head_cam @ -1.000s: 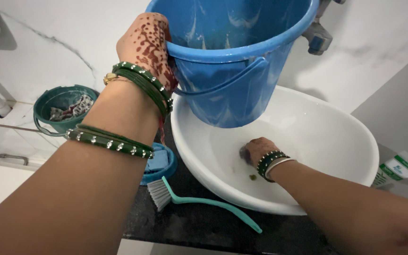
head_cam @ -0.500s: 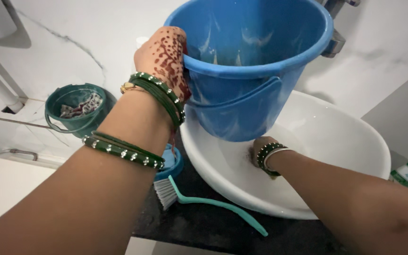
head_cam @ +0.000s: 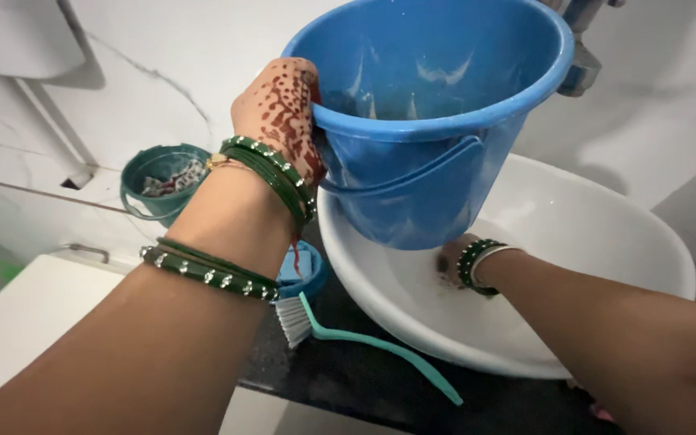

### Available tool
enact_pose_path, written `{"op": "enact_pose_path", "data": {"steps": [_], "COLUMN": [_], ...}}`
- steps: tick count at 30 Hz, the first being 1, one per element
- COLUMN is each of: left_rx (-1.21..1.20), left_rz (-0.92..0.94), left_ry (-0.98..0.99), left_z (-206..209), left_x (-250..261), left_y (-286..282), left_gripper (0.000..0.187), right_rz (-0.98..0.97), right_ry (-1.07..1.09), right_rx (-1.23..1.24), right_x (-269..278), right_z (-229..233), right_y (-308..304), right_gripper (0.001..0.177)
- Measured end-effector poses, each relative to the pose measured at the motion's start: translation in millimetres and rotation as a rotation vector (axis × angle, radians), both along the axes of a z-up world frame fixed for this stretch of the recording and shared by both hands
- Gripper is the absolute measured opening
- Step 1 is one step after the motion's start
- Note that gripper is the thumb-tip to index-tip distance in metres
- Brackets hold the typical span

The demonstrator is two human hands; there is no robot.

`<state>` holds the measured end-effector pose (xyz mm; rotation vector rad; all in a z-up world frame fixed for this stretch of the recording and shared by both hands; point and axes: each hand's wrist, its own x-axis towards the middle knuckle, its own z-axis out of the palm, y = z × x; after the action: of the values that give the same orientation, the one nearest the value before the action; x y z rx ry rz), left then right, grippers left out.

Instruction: The person scrubs a blue plastic bucket using a brush and soap under a faucet in a sink, then rinses the bucket and pours the water into the drain.

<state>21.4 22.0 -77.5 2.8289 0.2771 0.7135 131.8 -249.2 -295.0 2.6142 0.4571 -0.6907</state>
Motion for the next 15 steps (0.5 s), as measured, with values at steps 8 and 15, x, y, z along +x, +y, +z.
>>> {"op": "enact_pose_path", "data": {"steps": [8, 15], "left_rx": [-0.096, -0.001], "left_rz": [-0.019, 0.049], "left_ry": [-0.187, -0.118], "left_z": [-7, 2], "left_x": [-23, -47], "left_y": [-13, -41], "left_gripper": [0.040, 0.039], "right_rz": [-0.827, -1.144], "right_ry": [0.308, 0.525], "right_rx": [0.844, 1.689], "right_x": [-27, -24], "right_z": [49, 52], "right_y": [-41, -81], "right_gripper": [0.021, 0.017]}}
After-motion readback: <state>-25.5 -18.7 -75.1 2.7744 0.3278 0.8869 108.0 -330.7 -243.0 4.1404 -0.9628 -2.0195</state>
